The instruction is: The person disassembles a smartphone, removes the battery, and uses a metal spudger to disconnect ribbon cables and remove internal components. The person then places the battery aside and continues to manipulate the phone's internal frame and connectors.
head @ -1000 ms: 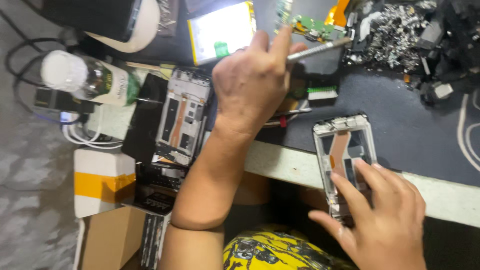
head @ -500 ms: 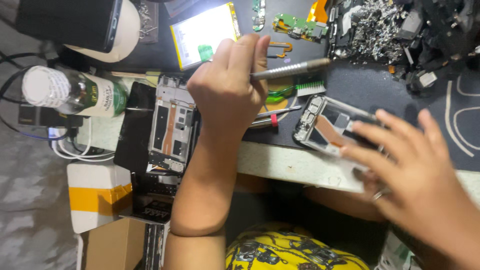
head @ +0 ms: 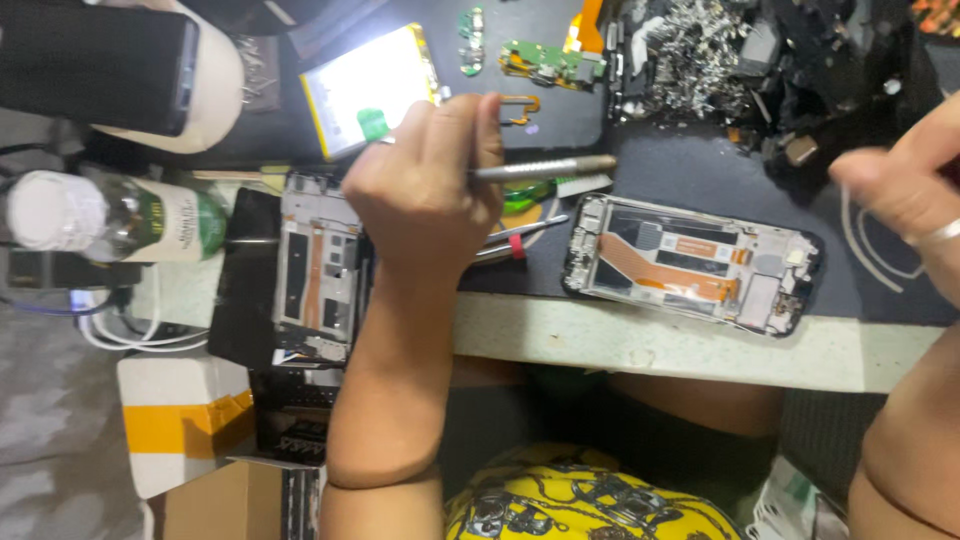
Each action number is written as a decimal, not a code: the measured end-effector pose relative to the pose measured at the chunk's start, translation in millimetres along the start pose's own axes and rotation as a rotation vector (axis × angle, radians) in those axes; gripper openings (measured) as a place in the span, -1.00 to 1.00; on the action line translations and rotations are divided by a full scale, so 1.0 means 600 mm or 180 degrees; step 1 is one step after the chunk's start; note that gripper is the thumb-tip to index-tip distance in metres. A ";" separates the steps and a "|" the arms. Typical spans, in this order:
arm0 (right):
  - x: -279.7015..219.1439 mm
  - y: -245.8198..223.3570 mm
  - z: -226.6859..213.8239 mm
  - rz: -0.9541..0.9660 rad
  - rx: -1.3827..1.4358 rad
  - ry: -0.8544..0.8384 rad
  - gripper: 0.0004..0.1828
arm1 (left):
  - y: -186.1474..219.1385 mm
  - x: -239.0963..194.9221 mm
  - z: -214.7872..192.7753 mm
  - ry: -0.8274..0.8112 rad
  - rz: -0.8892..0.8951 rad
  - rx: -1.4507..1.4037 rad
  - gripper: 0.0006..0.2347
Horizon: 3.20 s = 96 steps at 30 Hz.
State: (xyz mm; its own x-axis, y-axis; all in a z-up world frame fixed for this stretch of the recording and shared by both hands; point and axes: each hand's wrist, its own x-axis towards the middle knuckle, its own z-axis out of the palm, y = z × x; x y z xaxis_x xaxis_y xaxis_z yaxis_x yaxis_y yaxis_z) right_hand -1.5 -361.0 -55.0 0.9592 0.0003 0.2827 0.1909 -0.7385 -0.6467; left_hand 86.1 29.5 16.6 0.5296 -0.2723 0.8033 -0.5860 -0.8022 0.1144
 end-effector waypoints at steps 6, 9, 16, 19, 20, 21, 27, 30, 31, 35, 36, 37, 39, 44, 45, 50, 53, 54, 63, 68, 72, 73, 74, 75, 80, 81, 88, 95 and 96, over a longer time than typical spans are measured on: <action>0.009 -0.012 -0.006 0.0452 0.0376 -0.0430 -0.63 | -0.001 -0.003 0.000 0.0013 -0.0172 -0.0051 -0.88; 0.024 -0.074 0.001 0.0294 0.0498 -0.0680 -0.85 | 0.002 -0.003 0.000 0.0042 -0.0213 -0.0258 -0.89; 0.041 -0.183 0.026 -0.0165 -0.1138 -0.0960 -0.78 | -0.004 -0.008 -0.003 0.0046 -0.0275 -0.0696 -0.81; 0.038 -0.193 0.030 -0.0238 -0.1219 -0.0862 -0.83 | -0.006 -0.012 -0.008 0.0208 -0.0376 -0.1287 -0.71; 0.036 -0.193 0.031 -0.0301 -0.1249 -0.0848 -0.85 | -0.006 -0.013 -0.009 0.0316 -0.0489 -0.1583 -0.68; 0.034 -0.190 0.034 -0.0368 -0.1271 -0.0830 -0.87 | -0.004 -0.014 -0.013 0.0390 -0.0598 -0.1797 -0.63; 0.015 -0.152 0.042 -0.0361 -0.0912 -0.0786 -0.87 | 0.000 -0.004 -0.056 0.0375 -0.0766 -0.2140 -0.70; 0.007 -0.136 0.034 -0.0587 -0.0915 -0.0691 -0.84 | 0.004 -0.013 -0.099 -0.0067 -0.0383 -0.1623 -0.88; 0.007 -0.132 0.030 -0.0613 -0.0880 -0.0706 -0.83 | 0.008 -0.022 -0.111 -0.0337 -0.0421 -0.1552 -0.87; 0.018 -0.124 0.021 -0.0622 -0.0362 -0.0990 -0.77 | 0.014 -0.068 -0.146 -0.1264 -0.0500 -0.1059 -0.85; 0.034 -0.123 0.024 -0.0826 -0.0156 -0.1135 -0.74 | 0.011 -0.074 -0.150 -0.1449 -0.0491 -0.0878 -0.86; 0.036 -0.127 0.028 -0.0897 -0.0047 -0.1107 -0.75 | 0.009 -0.079 -0.152 -0.1502 -0.0470 -0.0634 -0.85; 0.030 -0.143 0.037 -0.0880 0.0049 -0.0920 -0.77 | 0.008 -0.088 -0.152 -0.1626 -0.0442 -0.0178 -0.81; 0.040 -0.186 0.043 -0.0339 0.0859 -0.1154 -0.62 | 0.007 -0.092 -0.121 -0.1536 -0.0372 -0.0089 -0.74; 0.044 -0.193 0.047 -0.0108 0.1147 -0.1195 -0.58 | 0.009 -0.091 -0.114 -0.1490 -0.0386 -0.0081 -0.74; 0.056 -0.206 0.065 0.0740 0.2213 -0.1211 -0.52 | 0.015 -0.080 -0.123 -0.1265 -0.0568 -0.0314 -0.84; 0.062 -0.204 0.075 0.0743 0.2597 -0.1134 -0.52 | 0.021 -0.061 -0.146 -0.0919 -0.0696 -0.0505 -0.86; 0.061 -0.205 0.080 0.0706 0.2755 -0.1131 -0.55 | 0.025 -0.054 -0.153 -0.0781 -0.0732 -0.0558 -0.83; 0.055 -0.186 0.086 0.0777 0.3099 -0.1063 -0.62 | 0.056 -0.044 -0.138 -0.0142 -0.0943 -0.2509 -0.49; 0.055 -0.181 0.083 0.0925 0.3326 -0.1260 -0.60 | 0.058 -0.035 -0.102 -0.0295 -0.0671 -0.2712 -0.65; 0.059 -0.178 0.083 0.0912 0.3353 -0.1355 -0.57 | 0.063 -0.039 -0.076 -0.0294 -0.0285 -0.2803 -0.78; 0.058 -0.176 0.082 0.0921 0.3251 -0.1362 -0.58 | 0.063 -0.042 -0.073 -0.0366 -0.0274 -0.2772 -0.77; 0.057 -0.174 0.082 0.0971 0.3208 -0.1370 -0.59 | 0.064 -0.046 -0.072 -0.0439 -0.0263 -0.2741 -0.75; 0.057 -0.172 0.083 0.1021 0.3172 -0.1395 -0.60 | 0.063 -0.050 -0.072 -0.0513 -0.0263 -0.2697 -0.72; 0.056 -0.168 0.082 0.1081 0.3191 -0.1561 -0.63 | 0.058 -0.062 -0.070 -0.0479 -0.0281 -0.2918 -0.71; 0.057 -0.169 0.083 0.1050 0.3131 -0.1562 -0.65 | 0.058 -0.063 -0.069 -0.0463 -0.0258 -0.2928 -0.71; 0.074 -0.200 0.067 0.1002 0.2508 -0.1907 -0.66 | 0.049 -0.069 -0.065 -0.0336 -0.0540 -0.2909 -0.75; 0.116 -0.254 0.082 0.1647 0.2633 -0.2191 -0.58 | 0.034 -0.072 -0.100 -0.0387 -0.1863 -0.3211 -0.79; 0.117 -0.257 0.087 0.1656 0.2789 -0.2219 -0.60 | 0.033 -0.074 -0.104 -0.0424 -0.1998 -0.3196 -0.80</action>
State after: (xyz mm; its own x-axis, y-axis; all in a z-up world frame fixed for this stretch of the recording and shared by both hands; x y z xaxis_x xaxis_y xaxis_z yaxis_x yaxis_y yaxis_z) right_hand 47.3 -211.9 27.4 0.8177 0.3993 -0.4146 -0.4290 -0.0574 -0.9015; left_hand 12.8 58.6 19.5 0.9200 -0.0814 0.3834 -0.3884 -0.0564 0.9198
